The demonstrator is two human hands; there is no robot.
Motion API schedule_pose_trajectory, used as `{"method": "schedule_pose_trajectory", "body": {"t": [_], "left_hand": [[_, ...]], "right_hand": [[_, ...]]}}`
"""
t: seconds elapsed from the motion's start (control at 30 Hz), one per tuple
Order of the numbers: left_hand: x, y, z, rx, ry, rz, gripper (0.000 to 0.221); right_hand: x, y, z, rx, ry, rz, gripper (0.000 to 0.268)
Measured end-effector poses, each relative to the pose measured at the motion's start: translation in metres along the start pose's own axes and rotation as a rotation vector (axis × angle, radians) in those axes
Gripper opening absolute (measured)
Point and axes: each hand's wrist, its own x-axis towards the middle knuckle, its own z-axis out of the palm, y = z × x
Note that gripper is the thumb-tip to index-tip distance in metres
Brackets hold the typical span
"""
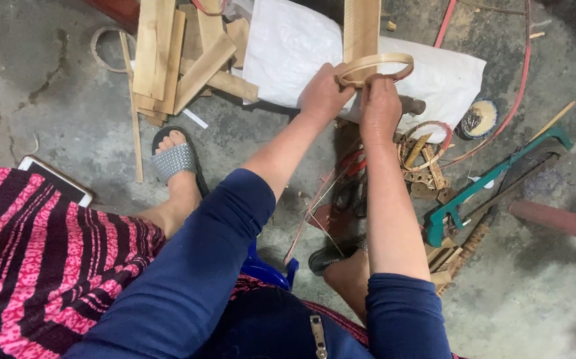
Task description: Assembling a wooden instrument component by fitting a circular hoop onto a rectangular base and securing it with a hammer.
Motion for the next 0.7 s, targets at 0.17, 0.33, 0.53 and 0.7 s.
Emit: {"method": "schedule_pose_trajectory", "body": {"t": [0.17,0.33,0.53,0.7], "left_hand": [[-0.004,0.009,-0.009,-0.002,-0.043,-0.032,0.034],[-0.003,0.008,-0.007,0.027,-0.067,-0.073,0.037],[0.000,0.003,-0.002,0.000,-0.023,-0.055,0.036],[-0.006,0.010,-0.003,0.003,-0.024,-0.081,0.030]], "right_hand": [[-0.003,0.003,0.009,-0.021,-0.025,-0.005,0.005],[-0.006,-0.015,-0.021,0.061,-0.019,0.065,0.022],[-0.088,-0.002,-0.047,0.169,0.124,0.452,0.035],[-0.168,0.039,0.009,0.117,-0.107,0.596,0.061]]}}
